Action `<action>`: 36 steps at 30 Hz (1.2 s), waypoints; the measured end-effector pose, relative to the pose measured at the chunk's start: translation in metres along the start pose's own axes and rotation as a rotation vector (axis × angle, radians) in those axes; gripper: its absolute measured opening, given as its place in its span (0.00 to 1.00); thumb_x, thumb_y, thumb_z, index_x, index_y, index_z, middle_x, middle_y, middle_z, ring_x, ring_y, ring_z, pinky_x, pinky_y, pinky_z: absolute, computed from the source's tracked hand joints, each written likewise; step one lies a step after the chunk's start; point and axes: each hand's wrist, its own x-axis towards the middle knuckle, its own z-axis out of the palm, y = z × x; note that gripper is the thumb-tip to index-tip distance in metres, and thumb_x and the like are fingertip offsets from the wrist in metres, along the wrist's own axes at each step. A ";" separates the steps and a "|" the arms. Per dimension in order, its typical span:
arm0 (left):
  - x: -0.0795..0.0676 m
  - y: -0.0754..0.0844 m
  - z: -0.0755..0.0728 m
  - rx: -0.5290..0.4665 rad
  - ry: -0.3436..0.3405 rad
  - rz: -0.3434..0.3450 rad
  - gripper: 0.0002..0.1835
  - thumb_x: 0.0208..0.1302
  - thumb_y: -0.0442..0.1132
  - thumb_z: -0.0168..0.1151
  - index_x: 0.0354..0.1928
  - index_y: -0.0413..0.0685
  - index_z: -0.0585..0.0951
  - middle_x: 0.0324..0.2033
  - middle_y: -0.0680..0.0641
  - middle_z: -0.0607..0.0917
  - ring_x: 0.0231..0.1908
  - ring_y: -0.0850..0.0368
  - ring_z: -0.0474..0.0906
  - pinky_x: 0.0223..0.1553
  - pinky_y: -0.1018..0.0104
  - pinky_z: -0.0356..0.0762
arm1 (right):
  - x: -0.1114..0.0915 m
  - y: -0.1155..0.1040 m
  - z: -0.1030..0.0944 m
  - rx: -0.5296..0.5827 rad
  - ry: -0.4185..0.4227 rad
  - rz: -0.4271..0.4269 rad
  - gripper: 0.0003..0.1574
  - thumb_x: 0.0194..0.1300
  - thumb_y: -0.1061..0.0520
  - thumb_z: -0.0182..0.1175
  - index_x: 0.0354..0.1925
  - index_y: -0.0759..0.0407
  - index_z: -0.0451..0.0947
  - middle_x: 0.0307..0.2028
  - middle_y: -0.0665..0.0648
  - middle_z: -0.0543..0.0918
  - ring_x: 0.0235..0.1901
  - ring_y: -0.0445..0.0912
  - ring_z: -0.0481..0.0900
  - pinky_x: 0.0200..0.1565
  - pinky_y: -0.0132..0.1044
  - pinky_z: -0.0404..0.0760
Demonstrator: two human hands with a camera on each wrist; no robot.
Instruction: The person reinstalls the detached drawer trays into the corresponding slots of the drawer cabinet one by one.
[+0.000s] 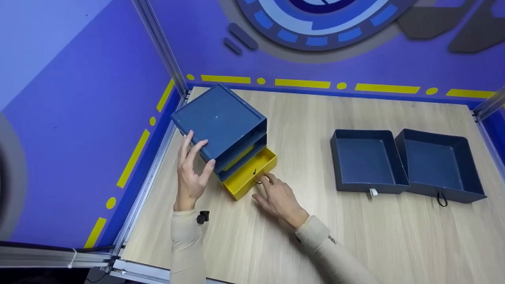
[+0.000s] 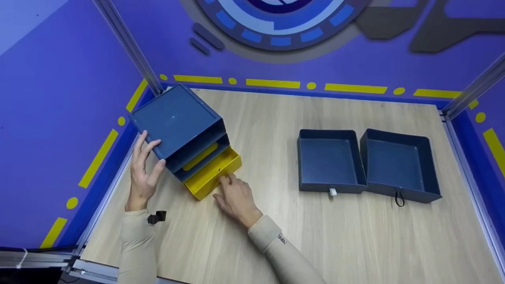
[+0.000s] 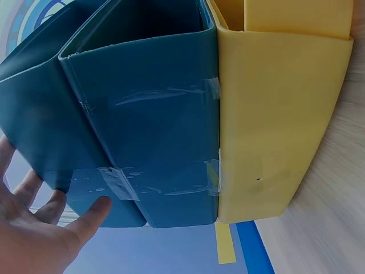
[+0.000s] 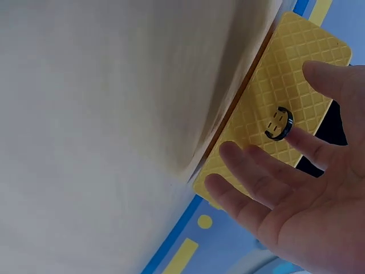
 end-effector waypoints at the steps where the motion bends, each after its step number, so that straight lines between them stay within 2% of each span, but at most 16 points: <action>1: 0.000 0.000 0.000 0.004 -0.001 -0.003 0.26 0.67 0.48 0.65 0.67 0.57 0.83 0.82 0.44 0.64 0.84 0.37 0.52 0.79 0.28 0.50 | 0.002 0.000 0.001 0.003 -0.008 0.002 0.31 0.65 0.44 0.74 0.57 0.60 0.80 0.59 0.67 0.84 0.36 0.62 0.89 0.35 0.55 0.89; 11: -0.002 0.000 0.006 0.006 -0.013 -0.012 0.27 0.66 0.49 0.65 0.68 0.58 0.83 0.82 0.45 0.64 0.84 0.39 0.51 0.78 0.27 0.50 | 0.019 -0.003 0.010 0.048 -0.133 0.045 0.42 0.70 0.41 0.69 0.72 0.62 0.73 0.71 0.71 0.76 0.51 0.67 0.88 0.44 0.59 0.89; 16: 0.000 0.001 0.007 -0.008 -0.011 -0.003 0.27 0.67 0.49 0.66 0.68 0.58 0.83 0.82 0.45 0.64 0.84 0.38 0.51 0.79 0.28 0.50 | 0.025 -0.004 0.013 0.072 -0.185 0.066 0.47 0.72 0.40 0.66 0.77 0.63 0.67 0.74 0.72 0.73 0.59 0.70 0.83 0.54 0.62 0.86; 22: 0.003 0.002 0.007 -0.016 -0.001 0.013 0.26 0.66 0.48 0.65 0.67 0.57 0.83 0.82 0.44 0.64 0.84 0.39 0.52 0.79 0.29 0.51 | 0.031 -0.003 0.013 0.066 -0.178 0.058 0.45 0.73 0.40 0.65 0.75 0.66 0.69 0.72 0.72 0.74 0.62 0.70 0.81 0.58 0.62 0.84; 30: 0.000 0.000 0.005 -0.009 -0.003 -0.004 0.26 0.66 0.47 0.65 0.67 0.57 0.83 0.82 0.45 0.64 0.84 0.40 0.51 0.78 0.27 0.51 | 0.024 0.007 0.003 0.109 -0.197 0.080 0.43 0.74 0.40 0.64 0.76 0.62 0.69 0.68 0.76 0.76 0.63 0.72 0.80 0.57 0.67 0.82; 36: 0.000 -0.001 0.002 -0.004 0.012 -0.009 0.27 0.65 0.48 0.64 0.66 0.55 0.83 0.82 0.44 0.64 0.84 0.40 0.52 0.78 0.27 0.51 | 0.021 0.018 -0.011 0.095 -0.131 0.094 0.43 0.73 0.40 0.65 0.74 0.66 0.71 0.66 0.75 0.79 0.62 0.70 0.81 0.57 0.66 0.83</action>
